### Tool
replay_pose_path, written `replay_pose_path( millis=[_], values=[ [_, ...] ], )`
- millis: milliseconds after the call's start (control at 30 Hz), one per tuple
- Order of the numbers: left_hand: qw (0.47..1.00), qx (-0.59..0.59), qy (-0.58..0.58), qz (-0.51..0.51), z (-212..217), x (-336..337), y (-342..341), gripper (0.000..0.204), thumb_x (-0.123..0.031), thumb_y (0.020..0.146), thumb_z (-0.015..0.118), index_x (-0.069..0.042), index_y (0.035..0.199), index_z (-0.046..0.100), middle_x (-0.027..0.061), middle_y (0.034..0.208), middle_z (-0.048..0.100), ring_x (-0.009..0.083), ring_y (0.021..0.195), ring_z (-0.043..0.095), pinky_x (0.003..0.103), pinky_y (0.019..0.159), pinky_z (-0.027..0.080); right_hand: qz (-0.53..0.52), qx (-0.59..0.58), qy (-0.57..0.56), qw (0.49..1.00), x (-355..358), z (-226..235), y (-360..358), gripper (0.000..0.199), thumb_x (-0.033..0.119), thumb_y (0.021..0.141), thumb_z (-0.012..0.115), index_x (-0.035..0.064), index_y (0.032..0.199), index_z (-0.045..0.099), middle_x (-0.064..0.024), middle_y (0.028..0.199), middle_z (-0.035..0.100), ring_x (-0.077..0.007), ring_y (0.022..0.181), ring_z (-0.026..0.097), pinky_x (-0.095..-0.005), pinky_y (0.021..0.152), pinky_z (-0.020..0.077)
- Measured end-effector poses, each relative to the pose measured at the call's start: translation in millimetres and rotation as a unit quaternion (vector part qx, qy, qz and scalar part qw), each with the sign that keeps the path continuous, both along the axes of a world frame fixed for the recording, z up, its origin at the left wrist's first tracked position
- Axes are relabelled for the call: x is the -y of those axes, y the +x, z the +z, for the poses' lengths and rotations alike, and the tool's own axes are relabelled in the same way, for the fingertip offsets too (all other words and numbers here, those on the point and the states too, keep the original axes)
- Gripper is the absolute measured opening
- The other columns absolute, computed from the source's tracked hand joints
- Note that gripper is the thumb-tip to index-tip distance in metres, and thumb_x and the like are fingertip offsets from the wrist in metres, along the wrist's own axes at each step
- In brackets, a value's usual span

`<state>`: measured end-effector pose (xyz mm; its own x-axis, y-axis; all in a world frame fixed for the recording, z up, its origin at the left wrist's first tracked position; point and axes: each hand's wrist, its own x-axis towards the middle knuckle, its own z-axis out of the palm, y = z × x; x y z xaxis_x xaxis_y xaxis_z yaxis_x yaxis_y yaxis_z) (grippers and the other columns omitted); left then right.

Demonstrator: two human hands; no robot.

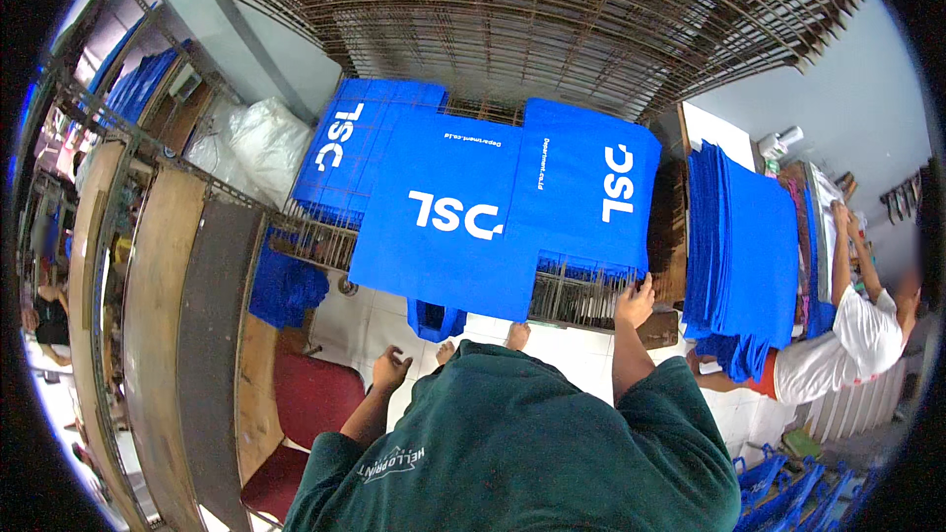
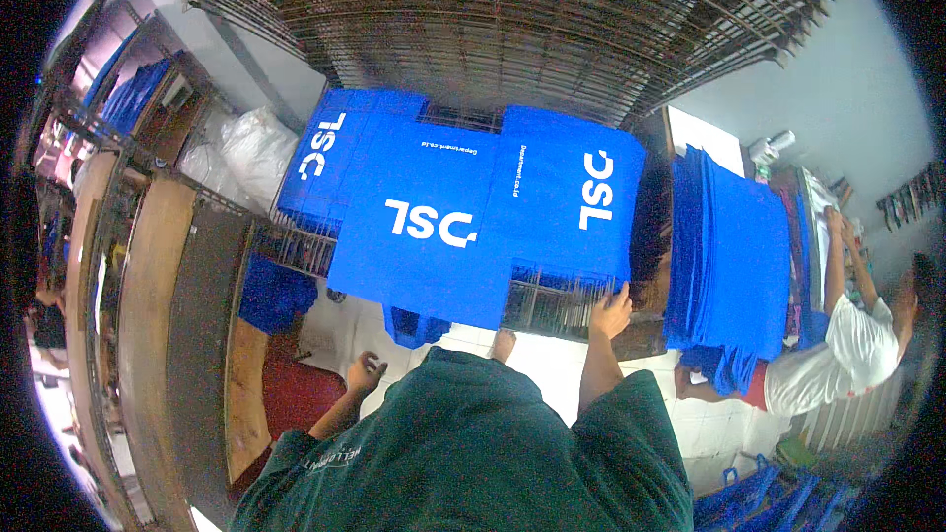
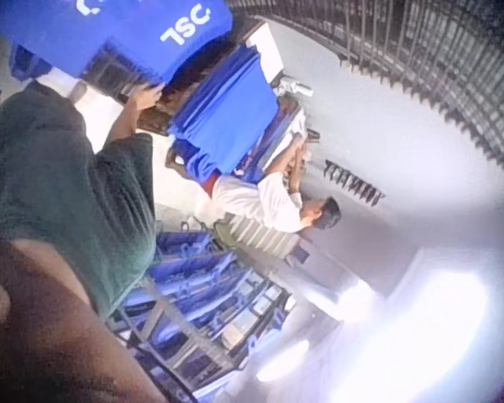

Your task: The person repeatedly picks up blue tote bags from a stack, unfolds them, and folds them flat. They then place the folded bags onto a metal wire rack. The task is performed continuously in a repetitive manner.

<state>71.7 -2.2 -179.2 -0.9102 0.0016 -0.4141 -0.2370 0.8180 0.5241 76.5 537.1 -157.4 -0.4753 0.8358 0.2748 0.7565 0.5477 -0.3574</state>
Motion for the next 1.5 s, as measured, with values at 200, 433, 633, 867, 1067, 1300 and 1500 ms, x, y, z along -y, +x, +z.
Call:
replay_pose_path(
  millis=[200, 433, 633, 867, 1067, 1300, 1500],
  values=[
    [0.989, 0.138, -0.042, -0.042, -50, 117, -5, 0.05, -0.041, 0.066, 0.072, -0.006, 0.098, 0.056, 0.0131, 0.077, 0.065, 0.0272, 0.079, 0.063, 0.036, 0.071, 0.048, 0.083, -0.034, 0.038, 0.995, 49, 21, 32, 0.053, 0.014, 0.076, 0.058, 0.0163, 0.126, 0.043, -0.013, 0.1, 0.057, -0.032, 0.097, 0.052, -0.0434, 0.077, 0.0414],
    [0.959, 0.161, -0.124, -0.196, -108, 161, -62, 0.054, -0.045, 0.066, 0.072, -0.006, 0.1, 0.057, 0.0168, 0.097, 0.062, 0.0297, 0.093, 0.06, 0.038, 0.082, 0.046, -0.004, -0.02, -0.124, 0.992, 95, -1, 161, 0.042, 0.017, 0.078, 0.059, 0.0108, 0.118, 0.05, -0.0172, 0.097, 0.061, -0.0312, 0.084, 0.06, -0.0382, 0.073, 0.0471],
    [0.948, 0.194, 0.009, -0.253, -101, 85, -80, 0.053, -0.046, 0.067, 0.07, -0.007, 0.099, 0.056, 0.0149, 0.089, 0.063, 0.0263, 0.082, 0.061, 0.035, 0.074, 0.048, -0.128, 0.199, -0.547, 0.803, 149, -90, 332, 0.048, 0.028, 0.076, 0.066, 0.0101, 0.118, 0.05, -0.0158, 0.093, 0.063, -0.0288, 0.076, 0.063, -0.0465, 0.065, 0.0512],
    [0.946, 0.199, 0.099, -0.235, -85, 37, -70, 0.049, -0.043, 0.067, 0.072, -0.007, 0.097, 0.056, 0.0142, 0.083, 0.063, 0.0229, 0.078, 0.06, 0.034, 0.073, 0.048, -0.152, 0.169, -0.529, 0.818, 141, -113, 364, 0.045, 0.028, 0.076, 0.068, 0.015, 0.116, 0.051, -0.0106, 0.078, 0.062, -0.0254, 0.067, 0.062, -0.0542, 0.062, 0.0499],
    [0.96, 0.144, 0.045, -0.237, -125, 93, -83, 0.049, -0.041, 0.065, 0.074, -0.007, 0.095, 0.057, 0.0127, 0.076, 0.062, 0.023, 0.071, 0.06, 0.034, 0.065, 0.049, -0.017, 0.088, -0.365, 0.927, 96, -36, 244, 0.049, 0.03, 0.073, 0.065, 0.0077, 0.114, 0.055, -0.0201, 0.101, 0.061, -0.0298, 0.093, 0.059, -0.0364, 0.083, 0.046],
    [0.97, 0.205, 0.067, -0.11, -126, 119, -61, 0.048, -0.038, 0.069, 0.073, -0.003, 0.098, 0.057, 0.0107, 0.072, 0.06, 0.0211, 0.062, 0.059, 0.034, 0.057, 0.048, 0.085, -0.148, -0.249, 0.953, 17, 21, 158, 0.04, 0.016, 0.078, 0.063, 0.0045, 0.114, 0.053, -0.0083, 0.079, 0.061, -0.0153, 0.068, 0.057, -0.0303, 0.06, 0.0464],
    [0.976, 0.197, 0.078, -0.049, -102, 62, -22, 0.045, -0.036, 0.074, 0.07, -0.004, 0.103, 0.055, 0.0112, 0.078, 0.062, 0.0198, 0.067, 0.06, 0.033, 0.059, 0.048, 0.021, -0.39, -0.35, 0.851, -53, 76, 137, 0.033, 0.012, 0.082, 0.06, 0.0079, 0.114, 0.053, -0.0044, 0.082, 0.059, -0.0086, 0.067, 0.054, -0.0225, 0.056, 0.0417]
  ],
)
